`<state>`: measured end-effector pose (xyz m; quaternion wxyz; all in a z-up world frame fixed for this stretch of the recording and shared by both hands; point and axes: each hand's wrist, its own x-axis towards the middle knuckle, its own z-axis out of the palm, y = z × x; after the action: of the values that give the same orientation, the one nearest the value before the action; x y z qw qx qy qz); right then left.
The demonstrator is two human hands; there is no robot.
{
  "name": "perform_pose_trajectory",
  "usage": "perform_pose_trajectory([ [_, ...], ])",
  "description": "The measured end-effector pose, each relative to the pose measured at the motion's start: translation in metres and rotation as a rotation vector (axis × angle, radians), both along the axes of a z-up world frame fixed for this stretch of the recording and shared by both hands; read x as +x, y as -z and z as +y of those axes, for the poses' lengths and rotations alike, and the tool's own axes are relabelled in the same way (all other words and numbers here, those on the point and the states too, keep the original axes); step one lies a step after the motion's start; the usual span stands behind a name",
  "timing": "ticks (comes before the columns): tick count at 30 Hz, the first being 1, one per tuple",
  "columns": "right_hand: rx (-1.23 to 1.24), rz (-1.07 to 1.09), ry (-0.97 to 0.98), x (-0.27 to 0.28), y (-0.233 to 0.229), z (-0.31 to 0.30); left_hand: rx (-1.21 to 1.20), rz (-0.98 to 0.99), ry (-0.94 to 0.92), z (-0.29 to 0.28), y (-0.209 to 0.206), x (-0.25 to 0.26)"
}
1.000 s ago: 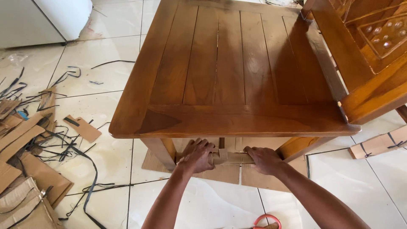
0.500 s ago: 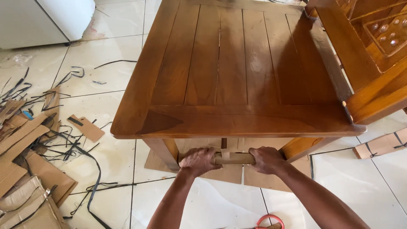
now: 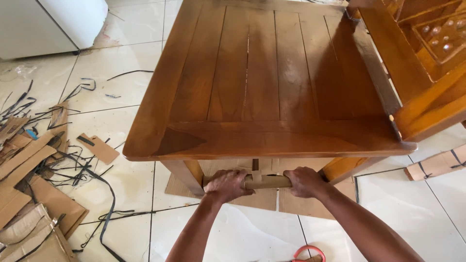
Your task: Wrapping wooden furniture legs with cardboard and securing them with plastic ties for protection
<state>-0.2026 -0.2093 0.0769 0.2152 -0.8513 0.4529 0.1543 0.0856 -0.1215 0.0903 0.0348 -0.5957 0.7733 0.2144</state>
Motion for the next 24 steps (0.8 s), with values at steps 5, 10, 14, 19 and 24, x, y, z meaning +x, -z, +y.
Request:
perform_pose_trajectory([
  [5, 0.056, 0.055, 0.012, 0.005, -0.020, 0.003, -1.348, -0.141, -0.042, -0.002, 0.023, -0.035],
  [10, -0.075, 0.095, -0.003, 0.005, -0.026, 0.007, -0.618, -0.033, 0.278, 0.003, 0.062, -0.080],
  [14, -0.026, 0.142, 0.006, 0.004, -0.033, 0.004, -0.863, -0.044, 0.059, -0.009, 0.035, -0.122],
  [19, 0.013, 0.134, 0.003, -0.002, -0.040, -0.002, -0.667, -0.098, 0.059, -0.037, 0.054, -0.146],
  [24, -0.024, 0.141, -0.091, -0.018, -0.003, -0.010, -0.437, -0.192, 0.031, -0.047, 0.064, -0.158],
])
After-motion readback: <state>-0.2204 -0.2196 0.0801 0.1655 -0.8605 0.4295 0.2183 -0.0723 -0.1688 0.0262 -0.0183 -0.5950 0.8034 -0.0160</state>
